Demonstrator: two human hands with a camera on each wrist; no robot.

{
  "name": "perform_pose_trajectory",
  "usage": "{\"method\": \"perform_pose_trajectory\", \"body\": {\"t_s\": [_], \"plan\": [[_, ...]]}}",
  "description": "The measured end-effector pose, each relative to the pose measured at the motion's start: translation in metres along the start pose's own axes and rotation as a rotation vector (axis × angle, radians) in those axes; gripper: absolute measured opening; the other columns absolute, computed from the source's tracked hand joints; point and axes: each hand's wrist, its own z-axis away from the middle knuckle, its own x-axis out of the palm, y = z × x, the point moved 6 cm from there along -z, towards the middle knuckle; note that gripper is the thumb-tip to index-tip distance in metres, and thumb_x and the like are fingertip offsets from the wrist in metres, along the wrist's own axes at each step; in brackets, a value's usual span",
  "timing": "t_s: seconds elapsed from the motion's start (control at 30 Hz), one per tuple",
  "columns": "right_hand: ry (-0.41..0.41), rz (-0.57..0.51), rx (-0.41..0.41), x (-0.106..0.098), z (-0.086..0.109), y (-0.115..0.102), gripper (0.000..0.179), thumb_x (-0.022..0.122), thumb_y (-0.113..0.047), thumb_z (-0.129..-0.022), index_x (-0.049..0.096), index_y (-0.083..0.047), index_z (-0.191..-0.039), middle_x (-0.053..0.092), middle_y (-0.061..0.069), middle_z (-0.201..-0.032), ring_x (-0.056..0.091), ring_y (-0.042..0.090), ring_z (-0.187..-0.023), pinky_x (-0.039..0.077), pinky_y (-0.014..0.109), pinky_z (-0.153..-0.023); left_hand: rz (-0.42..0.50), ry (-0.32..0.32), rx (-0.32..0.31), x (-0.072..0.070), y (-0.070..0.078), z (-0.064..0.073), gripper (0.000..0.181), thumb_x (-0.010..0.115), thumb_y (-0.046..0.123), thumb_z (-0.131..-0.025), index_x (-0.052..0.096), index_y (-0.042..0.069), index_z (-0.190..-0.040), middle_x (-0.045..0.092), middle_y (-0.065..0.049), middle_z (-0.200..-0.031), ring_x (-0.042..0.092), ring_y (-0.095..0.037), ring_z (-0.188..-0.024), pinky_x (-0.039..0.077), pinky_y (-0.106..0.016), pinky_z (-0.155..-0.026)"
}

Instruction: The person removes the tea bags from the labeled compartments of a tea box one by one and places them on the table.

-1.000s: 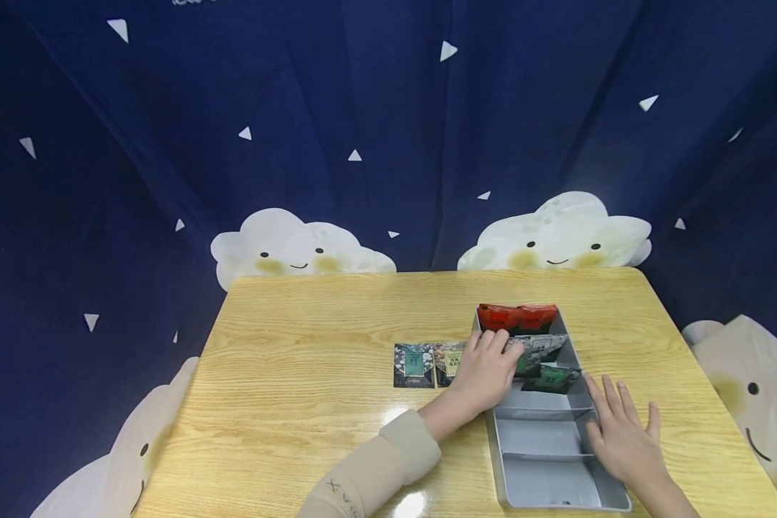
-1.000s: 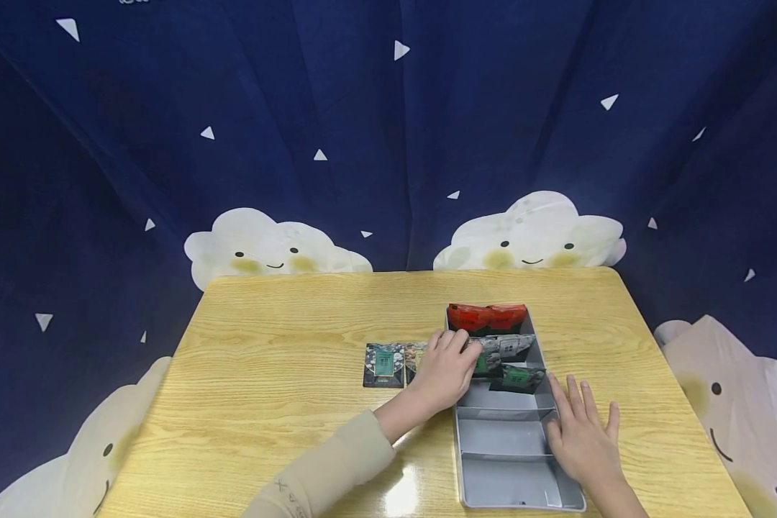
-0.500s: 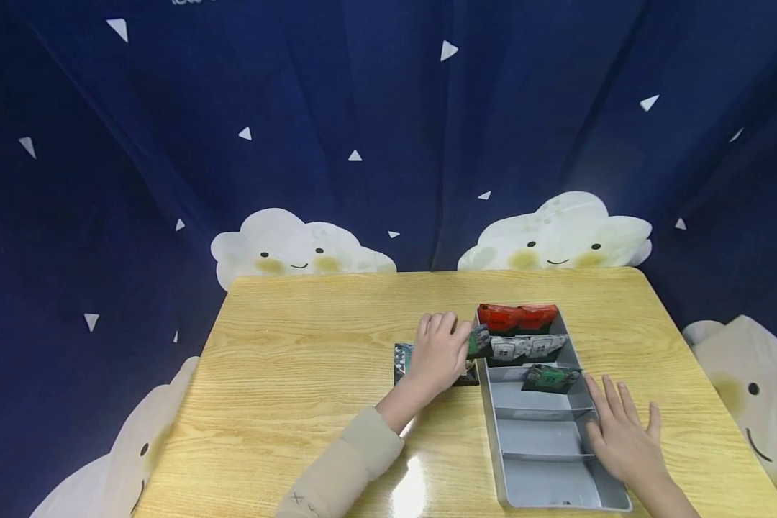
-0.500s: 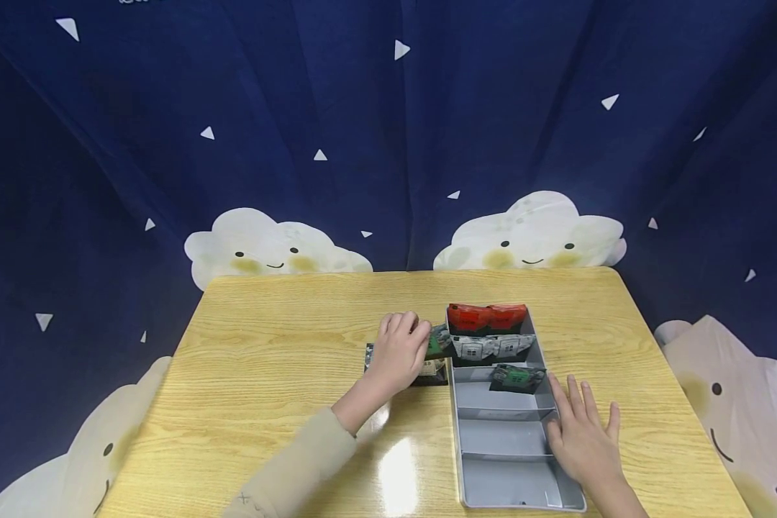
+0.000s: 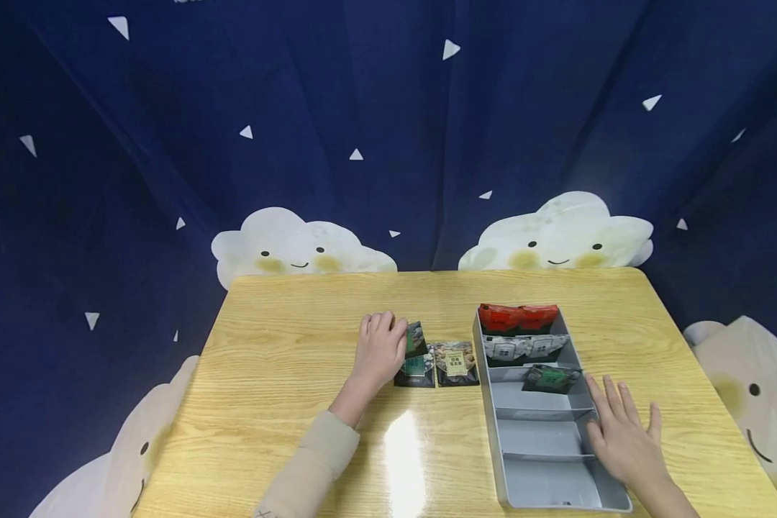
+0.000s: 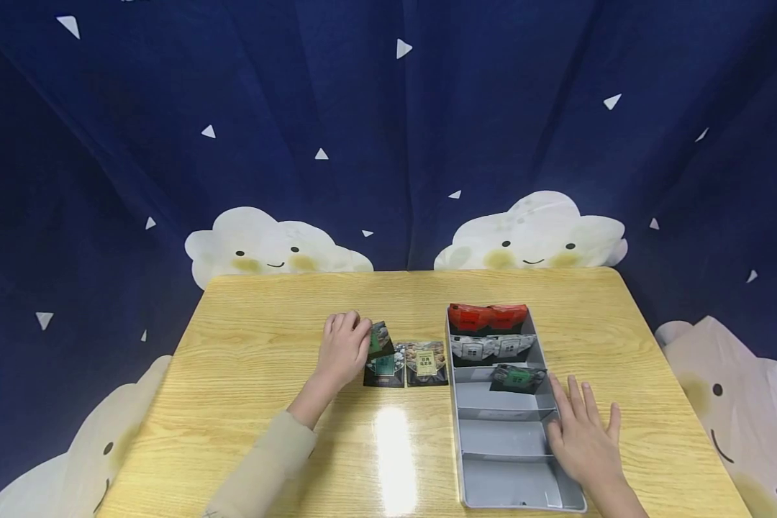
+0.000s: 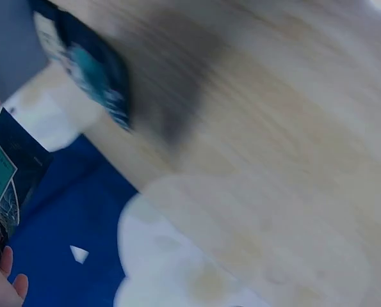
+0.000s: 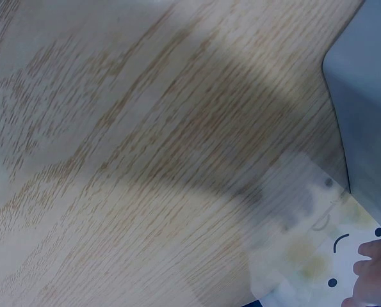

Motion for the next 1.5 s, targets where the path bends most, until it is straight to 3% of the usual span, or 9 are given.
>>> {"method": "perform_pose_trajectory", "body": {"t_s": [0.33,0.57,0.8,1.07,1.5], "plan": [[-0.001,0.004,0.006,0.0,0.001,0.0,0.073,0.041,-0.02,-0.09,-0.004,-0.021,-0.147,0.011,0.022,-0.149,0.0,0.039,-0.137,-0.018,0.061,-0.097,-0.015,-0.157,-0.065,0.02,-0.051,0.025,0.019,0.034,0.021,-0.093,0.053,0.017,-0.093,0.039,-0.002,-0.089,0.04,-0.022,-0.088,0.032,-0.042,-0.092],[0.009,-0.001,0.003,-0.002,0.001,-0.001,0.072,0.041,-0.02,-0.09,-0.002,-0.021,-0.148,0.012,0.022,-0.149,0.002,0.038,-0.137,-0.017,0.062,-0.098,-0.089,-0.303,-0.017,0.038,-0.062,0.033,0.02,0.034,0.024,-0.094,0.052,0.017,-0.099,0.043,-0.003,-0.095,0.041,-0.023,-0.092,0.031,-0.043,-0.094],[0.007,0.0,0.0,-0.002,-0.001,-0.002,0.073,0.042,-0.019,-0.09,-0.002,-0.021,-0.148,0.014,0.022,-0.148,0.002,0.038,-0.137,-0.018,0.061,-0.098,-0.145,-0.423,-0.03,0.068,-0.07,0.039,0.027,0.033,0.028,-0.096,0.051,0.019,-0.113,0.045,-0.005,-0.109,0.042,-0.024,-0.104,0.028,-0.043,-0.098],[0.0,-0.003,0.007,-0.001,-0.001,-0.002,0.074,0.043,-0.019,-0.09,-0.003,-0.022,-0.147,0.012,0.021,-0.149,0.002,0.039,-0.137,-0.018,0.06,-0.098,-0.174,-0.45,-0.057,0.088,-0.071,0.045,0.026,0.039,0.028,-0.095,0.049,0.018,-0.117,0.042,-0.006,-0.113,0.039,-0.024,-0.107,0.027,-0.044,-0.097],[-0.001,-0.006,0.012,-0.002,0.0,-0.003,0.074,0.043,-0.019,-0.09,-0.003,-0.022,-0.147,0.013,0.022,-0.148,0.002,0.039,-0.137,-0.017,0.061,-0.097,-0.128,-0.405,-0.124,0.102,-0.068,0.048,0.017,0.036,0.026,-0.096,0.045,0.015,-0.105,0.039,-0.005,-0.102,0.039,-0.025,-0.103,0.026,-0.045,-0.095]]}}
